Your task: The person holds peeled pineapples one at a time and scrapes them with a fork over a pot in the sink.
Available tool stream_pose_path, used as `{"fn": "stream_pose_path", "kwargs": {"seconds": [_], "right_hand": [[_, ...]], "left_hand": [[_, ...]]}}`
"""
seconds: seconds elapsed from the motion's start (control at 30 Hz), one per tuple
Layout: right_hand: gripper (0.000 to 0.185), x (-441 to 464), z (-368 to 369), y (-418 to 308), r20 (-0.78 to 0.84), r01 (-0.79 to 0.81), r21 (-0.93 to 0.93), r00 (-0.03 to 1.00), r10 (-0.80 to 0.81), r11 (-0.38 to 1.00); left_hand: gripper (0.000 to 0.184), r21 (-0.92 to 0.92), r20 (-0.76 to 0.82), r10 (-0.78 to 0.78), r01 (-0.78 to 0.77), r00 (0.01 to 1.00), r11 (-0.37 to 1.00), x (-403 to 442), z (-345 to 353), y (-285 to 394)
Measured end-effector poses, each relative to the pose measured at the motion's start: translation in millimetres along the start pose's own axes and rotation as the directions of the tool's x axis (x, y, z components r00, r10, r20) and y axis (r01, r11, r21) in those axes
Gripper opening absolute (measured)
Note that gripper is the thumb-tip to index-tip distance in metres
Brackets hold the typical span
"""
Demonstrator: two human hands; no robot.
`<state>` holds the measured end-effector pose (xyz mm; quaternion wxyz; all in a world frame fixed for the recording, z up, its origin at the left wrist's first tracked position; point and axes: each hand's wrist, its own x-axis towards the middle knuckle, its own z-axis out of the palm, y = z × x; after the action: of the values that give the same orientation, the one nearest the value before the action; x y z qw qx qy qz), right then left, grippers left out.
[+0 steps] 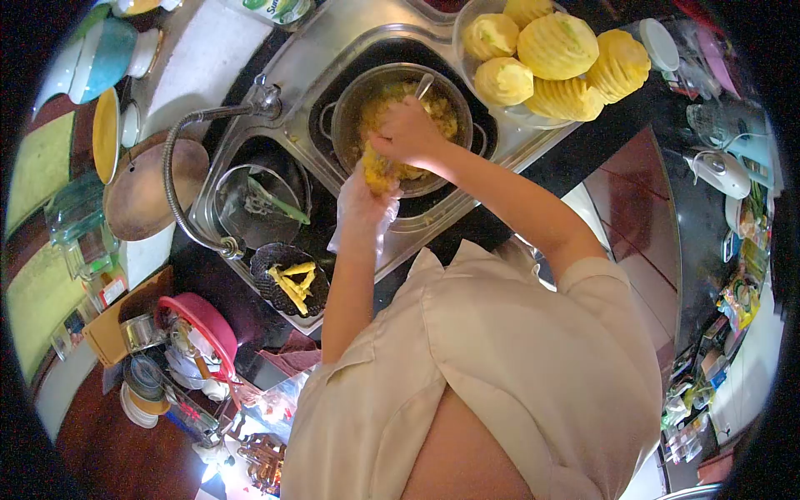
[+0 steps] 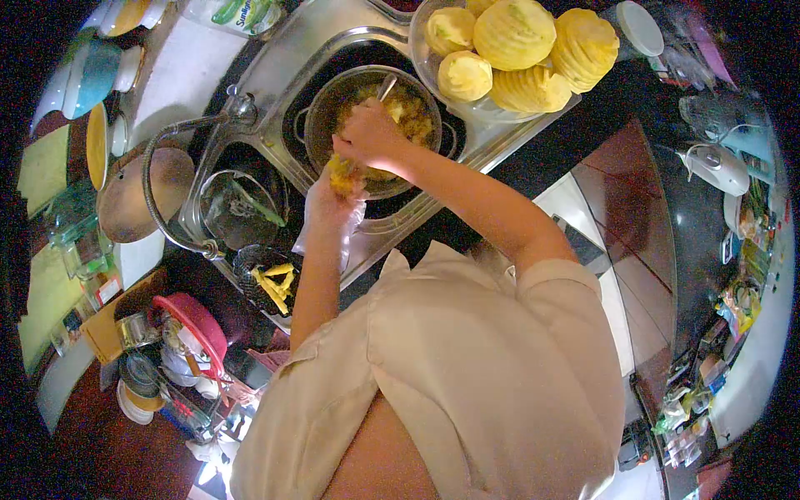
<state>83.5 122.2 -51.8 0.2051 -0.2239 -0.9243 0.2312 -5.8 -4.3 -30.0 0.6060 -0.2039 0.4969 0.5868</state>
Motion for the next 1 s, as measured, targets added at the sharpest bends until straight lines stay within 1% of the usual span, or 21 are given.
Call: {"fn": "stream_pose_path", "kwargs": {"seconds": [0.07, 0.13, 0.23, 0.27, 0.33, 0.37, 0.4, 0.43, 0.47, 0.5, 0.53, 0.63, 0.67, 0.73, 0.77, 0.8, 0.83, 0.87, 0.93, 0.97, 1.0], "right_hand": [[0.041, -1, 7, 14, -0.010, 0.003, -0.020, 1.000, -0.003, 1.000], [0.040, -3, 4, 31, 0.004, -0.094, -0.162, 0.995, 0.096, 0.982], [0.038, -1, -7, 32, -0.069, -0.172, -0.119, 0.984, 0.164, 0.978], [0.038, -7, -9, 17, -0.055, -0.180, -0.110, 0.983, 0.175, 0.977], [0.038, 2, -22, -5, 0.095, -0.104, -0.076, 0.989, 0.111, 0.992], [0.038, 1, -19, -4, 0.096, -0.105, -0.077, 0.989, 0.112, 0.991], [0.039, -2, -12, -3, 0.036, -0.096, -0.045, 0.995, 0.097, 0.994], [0.040, -1, -2, 6, -0.034, -0.075, -0.023, 0.997, 0.075, 0.997], [0.040, -2, 9, 17, -0.074, -0.052, -0.076, 0.996, 0.046, 0.996], [0.040, -6, 10, 14, -0.071, -0.058, -0.067, 0.996, 0.053, 0.996], [0.039, -5, 7, 15, -0.009, -0.086, -0.069, 0.996, 0.086, 0.994], [0.038, 0, -12, 9, 0.063, -0.136, -0.096, 0.988, 0.142, 0.986], [0.037, 5, -18, 7, 0.065, -0.149, -0.120, 0.985, 0.158, 0.982], [0.037, 3, -14, -2, 0.045, -0.097, -0.073, 0.994, 0.101, 0.993], [0.037, -1, -12, -6, 0.018, -0.049, -0.030, 0.999, 0.049, 0.998], [0.037, 0, -7, 2, 0.011, -0.047, -0.037, 0.999, 0.047, 0.998], [0.036, 1, 0, 13, 0.002, -0.047, -0.098, 0.999, 0.047, 0.994], [0.036, -2, 8, 21, -0.002, -0.050, -0.152, 0.999, 0.050, 0.987], [0.036, -2, 5, 31, 0.008, -0.102, -0.149, 0.995, 0.104, 0.984], [0.036, -1, 5, 34, 0.012, -0.161, -0.148, 0.986, 0.164, 0.976], [0.036, 3, -2, 26, 0.012, -0.151, -0.151, 0.988, 0.154, 0.977]], "left_hand": [[0.024, -0.016, 0.016, -0.017, 0.017, 1.000, 1.000, 1, -3, -1], [0.023, -0.031, 0.029, -0.034, 0.035, 0.999, 0.999, -3, -6, -3], [0.019, 0.012, 0.031, -0.105, 0.104, 0.994, 0.994, 5, -22, -4], [0.020, 0.472, 0.088, 0.169, -0.190, 0.982, 0.861, 14, -46, -12], [0.021, 0.776, 0.287, 0.369, -0.441, 0.884, 0.451, 16, -34, -13], [0.025, 0.434, 0.144, 0.236, -0.275, 0.961, 0.858, 12, -25, -14], [0.029, -0.046, 0.080, 0.035, -0.031, 0.996, 0.998, 3, -17, -14], [0.029, -0.048, 0.086, 0.041, -0.037, 0.995, 0.998, 12, -26, -17], [0.024, 0.514, 0.126, 0.261, -0.289, 0.957, 0.808, 23, -42, -22], [0.022, 0.732, 0.200, 0.331, -0.366, 0.922, 0.575, 27, -55, -25], [0.021, 0.874, 0.272, 0.398, -0.398, 0.876, 0.280, 28, -64, -26], [0.021, 0.878, 0.229, 0.375, -0.357, 0.898, 0.318, 39, -78, -28], [0.027, 0.830, 0.177, 0.372, -0.341, 0.911, 0.441, 45, -78, -25], [0.036, 0.770, 0.110, 0.353, -0.304, 0.929, 0.561, 30, -62, -21], [0.036, 0.393, 0.098, 0.161, -0.187, 0.982, 0.900, 18, -50, -18], [0.035, -0.067, 0.189, -0.013, 0.026, 0.982, 0.997, 13, -34, -13], [0.035, -0.066, 0.193, -0.011, 0.025, 0.981, 0.997, 19, -38, -15], [0.034, 0.436, 0.171, 0.165, -0.225, 0.971, 0.871, 21, -45, -19], [0.033, 0.807, 0.241, 0.322, -0.374, 0.915, 0.457, 11, -37, -18], [0.033, 0.693, 0.225, 0.254, -0.338, 0.941, 0.637, 5, -33, -14], [0.033, 0.617, 0.219, 0.227, -0.315, 0.949, 0.721, 5, -30, -13]]}}
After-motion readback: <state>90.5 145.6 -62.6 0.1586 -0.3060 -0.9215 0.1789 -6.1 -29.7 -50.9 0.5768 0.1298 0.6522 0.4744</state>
